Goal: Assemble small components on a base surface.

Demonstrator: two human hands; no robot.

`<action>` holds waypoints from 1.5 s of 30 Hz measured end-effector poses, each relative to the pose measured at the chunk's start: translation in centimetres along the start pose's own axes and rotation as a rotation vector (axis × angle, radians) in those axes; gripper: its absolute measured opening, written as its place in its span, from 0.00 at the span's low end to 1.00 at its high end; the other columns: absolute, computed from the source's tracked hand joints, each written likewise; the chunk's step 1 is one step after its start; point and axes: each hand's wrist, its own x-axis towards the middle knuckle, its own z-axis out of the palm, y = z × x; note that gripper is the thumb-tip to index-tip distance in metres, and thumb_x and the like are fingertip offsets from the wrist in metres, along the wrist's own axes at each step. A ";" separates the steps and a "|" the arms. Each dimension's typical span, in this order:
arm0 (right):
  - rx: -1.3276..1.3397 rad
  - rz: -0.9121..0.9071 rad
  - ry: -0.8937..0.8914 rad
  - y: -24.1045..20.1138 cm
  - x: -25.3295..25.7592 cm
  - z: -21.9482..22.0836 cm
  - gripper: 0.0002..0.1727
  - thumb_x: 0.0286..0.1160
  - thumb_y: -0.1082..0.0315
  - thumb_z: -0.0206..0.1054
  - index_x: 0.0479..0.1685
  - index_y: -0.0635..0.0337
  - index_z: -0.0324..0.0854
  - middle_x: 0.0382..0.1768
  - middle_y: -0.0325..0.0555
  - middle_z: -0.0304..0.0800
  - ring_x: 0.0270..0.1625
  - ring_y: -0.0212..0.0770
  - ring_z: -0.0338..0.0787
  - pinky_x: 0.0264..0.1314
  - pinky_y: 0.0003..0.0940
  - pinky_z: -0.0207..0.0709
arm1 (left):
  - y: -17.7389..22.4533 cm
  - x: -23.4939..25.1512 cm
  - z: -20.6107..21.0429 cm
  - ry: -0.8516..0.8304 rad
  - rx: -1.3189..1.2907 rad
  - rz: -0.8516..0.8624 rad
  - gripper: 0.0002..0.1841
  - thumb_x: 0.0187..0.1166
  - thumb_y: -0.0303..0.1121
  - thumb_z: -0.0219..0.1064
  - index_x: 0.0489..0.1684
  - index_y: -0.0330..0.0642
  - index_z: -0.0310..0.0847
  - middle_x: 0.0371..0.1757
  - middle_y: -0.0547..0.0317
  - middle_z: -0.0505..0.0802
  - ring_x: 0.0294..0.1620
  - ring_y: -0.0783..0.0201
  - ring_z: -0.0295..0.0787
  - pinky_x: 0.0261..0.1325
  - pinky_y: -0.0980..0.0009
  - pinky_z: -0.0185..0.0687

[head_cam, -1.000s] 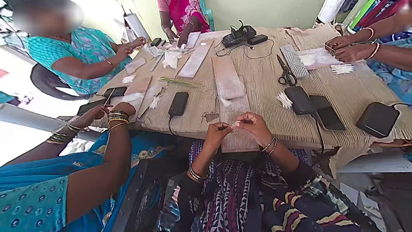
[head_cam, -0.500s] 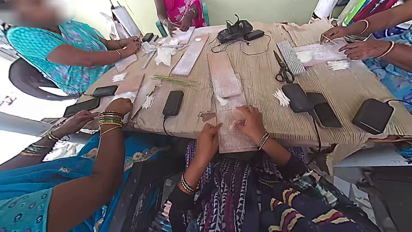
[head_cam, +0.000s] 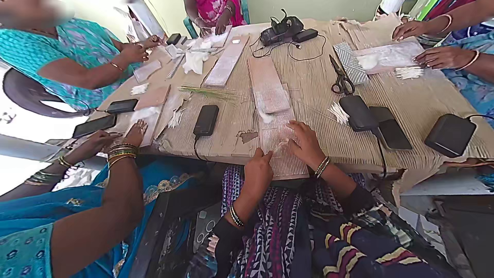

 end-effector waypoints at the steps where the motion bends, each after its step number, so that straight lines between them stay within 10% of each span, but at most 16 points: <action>1: 0.002 -0.099 -0.030 0.2 -0.1 0.2 0.24 0.81 0.68 0.60 0.76 0.64 0.78 0.81 0.58 0.75 0.84 0.59 0.73 0.83 0.61 0.64 | 0.0 0.0 0.0 -0.005 0.008 0.000 0.23 0.79 0.21 0.54 0.66 0.44 0.90 0.55 0.37 0.90 0.47 0.43 0.93 0.49 0.50 0.87; 6: -0.288 -0.244 -0.619 -2.0 -0.9 0.9 0.39 0.94 0.44 0.38 0.94 0.64 0.49 0.96 0.52 0.45 0.97 0.49 0.45 0.96 0.55 0.34 | 0.3 0.0 -0.6 -0.070 0.031 -0.026 0.20 0.81 0.25 0.56 0.66 0.44 0.90 0.57 0.37 0.89 0.49 0.44 0.92 0.51 0.50 0.87; 10: -0.340 -0.213 -0.664 -2.3 -3.7 0.0 0.49 0.87 0.34 0.40 0.95 0.66 0.44 0.96 0.56 0.41 0.97 0.52 0.42 0.96 0.57 0.31 | -0.9 -1.1 -1.0 -0.074 -0.062 0.006 0.20 0.81 0.26 0.56 0.67 0.43 0.89 0.56 0.37 0.89 0.50 0.44 0.91 0.54 0.51 0.86; 15: -0.297 -0.215 -0.710 -2.8 -5.6 -3.9 0.44 0.90 0.38 0.39 0.90 0.67 0.58 0.91 0.58 0.58 0.94 0.54 0.56 0.94 0.64 0.32 | -3.1 -2.9 0.3 0.121 -0.230 0.174 0.12 0.76 0.23 0.65 0.46 0.37 0.95 0.39 0.43 0.91 0.39 0.50 0.91 0.46 0.56 0.89; 18: -0.035 -0.306 -0.118 -1.0 -4.4 -3.4 0.29 0.87 0.59 0.43 0.63 0.68 0.87 0.58 0.55 0.95 0.67 0.51 0.92 0.86 0.69 0.57 | -3.9 -2.6 1.1 0.258 -0.252 0.205 0.10 0.73 0.22 0.65 0.41 0.35 0.95 0.37 0.45 0.92 0.38 0.52 0.92 0.45 0.58 0.89; 21: -0.042 -0.271 -0.048 -0.8 -2.2 -1.9 0.31 0.89 0.58 0.41 0.72 0.70 0.81 0.76 0.55 0.83 0.84 0.52 0.76 0.90 0.66 0.50 | -4.5 -1.6 1.7 0.361 -0.240 0.191 0.10 0.72 0.22 0.65 0.40 0.36 0.96 0.37 0.46 0.92 0.38 0.54 0.92 0.44 0.62 0.89; 25: -0.290 -0.150 -0.529 -2.8 -0.9 0.4 0.43 0.91 0.39 0.37 0.93 0.65 0.51 0.95 0.55 0.47 0.97 0.49 0.44 0.96 0.58 0.30 | -5.0 -0.9 1.8 0.344 -0.228 0.175 0.10 0.74 0.22 0.66 0.42 0.37 0.96 0.38 0.45 0.92 0.39 0.53 0.92 0.44 0.60 0.89; 29: -0.358 -0.121 -0.624 -3.0 -2.6 1.0 0.50 0.87 0.33 0.38 0.95 0.66 0.43 0.96 0.56 0.38 0.98 0.51 0.41 0.96 0.57 0.31 | -5.2 -1.4 1.8 0.323 -0.200 0.207 0.11 0.73 0.22 0.66 0.42 0.38 0.96 0.36 0.45 0.92 0.37 0.52 0.92 0.42 0.58 0.89; 36: -0.301 -0.143 -0.751 -4.4 -6.1 -4.3 0.46 0.90 0.35 0.34 0.89 0.68 0.59 0.92 0.58 0.57 0.94 0.53 0.55 0.94 0.65 0.30 | -5.5 -3.2 1.5 0.328 -0.184 0.317 0.11 0.71 0.22 0.64 0.39 0.36 0.96 0.33 0.48 0.92 0.33 0.54 0.92 0.38 0.61 0.89; 39: -0.180 -0.282 -0.242 -3.6 -4.9 -3.1 0.34 0.91 0.49 0.42 0.72 0.68 0.81 0.73 0.57 0.86 0.80 0.53 0.81 0.89 0.68 0.53 | -5.8 -2.2 1.9 0.425 -0.171 0.325 0.12 0.71 0.22 0.63 0.40 0.36 0.96 0.34 0.47 0.93 0.34 0.54 0.93 0.39 0.62 0.89; 45: -0.366 -0.064 -0.609 -3.5 -1.0 0.7 0.48 0.89 0.36 0.39 0.94 0.69 0.44 0.96 0.59 0.40 0.98 0.52 0.41 0.96 0.55 0.29 | -6.1 0.0 2.1 0.450 -0.144 0.312 0.11 0.71 0.20 0.64 0.39 0.36 0.96 0.36 0.46 0.93 0.36 0.52 0.94 0.39 0.59 0.90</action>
